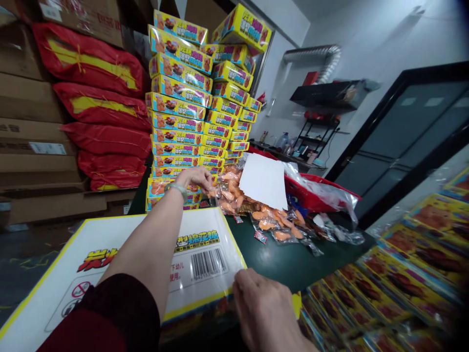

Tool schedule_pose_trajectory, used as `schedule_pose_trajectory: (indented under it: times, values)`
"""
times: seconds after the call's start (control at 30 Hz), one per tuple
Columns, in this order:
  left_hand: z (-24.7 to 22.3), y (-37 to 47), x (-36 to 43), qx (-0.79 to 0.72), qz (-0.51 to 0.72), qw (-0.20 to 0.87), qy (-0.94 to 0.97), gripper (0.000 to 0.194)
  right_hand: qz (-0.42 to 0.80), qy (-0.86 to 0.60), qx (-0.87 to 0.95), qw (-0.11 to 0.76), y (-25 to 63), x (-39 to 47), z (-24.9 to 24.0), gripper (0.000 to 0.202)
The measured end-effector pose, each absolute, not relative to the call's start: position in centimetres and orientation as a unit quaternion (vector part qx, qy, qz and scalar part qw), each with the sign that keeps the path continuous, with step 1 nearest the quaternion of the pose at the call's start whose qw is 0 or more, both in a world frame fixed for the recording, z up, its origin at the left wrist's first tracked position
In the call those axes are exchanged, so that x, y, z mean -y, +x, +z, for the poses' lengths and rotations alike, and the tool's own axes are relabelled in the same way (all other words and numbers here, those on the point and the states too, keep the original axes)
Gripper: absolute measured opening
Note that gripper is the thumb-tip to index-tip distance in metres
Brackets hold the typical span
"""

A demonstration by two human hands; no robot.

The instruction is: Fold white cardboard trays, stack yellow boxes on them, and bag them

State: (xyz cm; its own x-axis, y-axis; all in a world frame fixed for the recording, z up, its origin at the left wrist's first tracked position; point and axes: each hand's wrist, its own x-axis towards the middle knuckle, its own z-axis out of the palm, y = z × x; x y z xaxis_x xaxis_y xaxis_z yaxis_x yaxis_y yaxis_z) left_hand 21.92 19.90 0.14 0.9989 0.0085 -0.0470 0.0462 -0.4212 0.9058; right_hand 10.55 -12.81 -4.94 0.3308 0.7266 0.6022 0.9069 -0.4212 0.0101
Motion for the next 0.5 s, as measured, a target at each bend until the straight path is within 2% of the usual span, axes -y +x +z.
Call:
schedule_pose_trajectory:
  times: [0.2,0.33,0.5]
  values:
    - [-0.5,20.1,-21.1,-0.041,0.004,0.496,0.868,0.03,-0.21,-0.824,0.495,0.177,10.7,11.3,-7.6,0.011]
    - [0.2,17.9,-23.0,-0.061,-0.005,0.402,0.913,0.031,-0.271,-0.799,0.522,0.126,10.6,9.9,-8.2,0.045]
    - [1.1,13.0,-24.3,-0.037,0.054,0.266,0.962,0.024,-0.284,-0.719,0.625,0.109,10.1,9.1,-8.0,0.05]
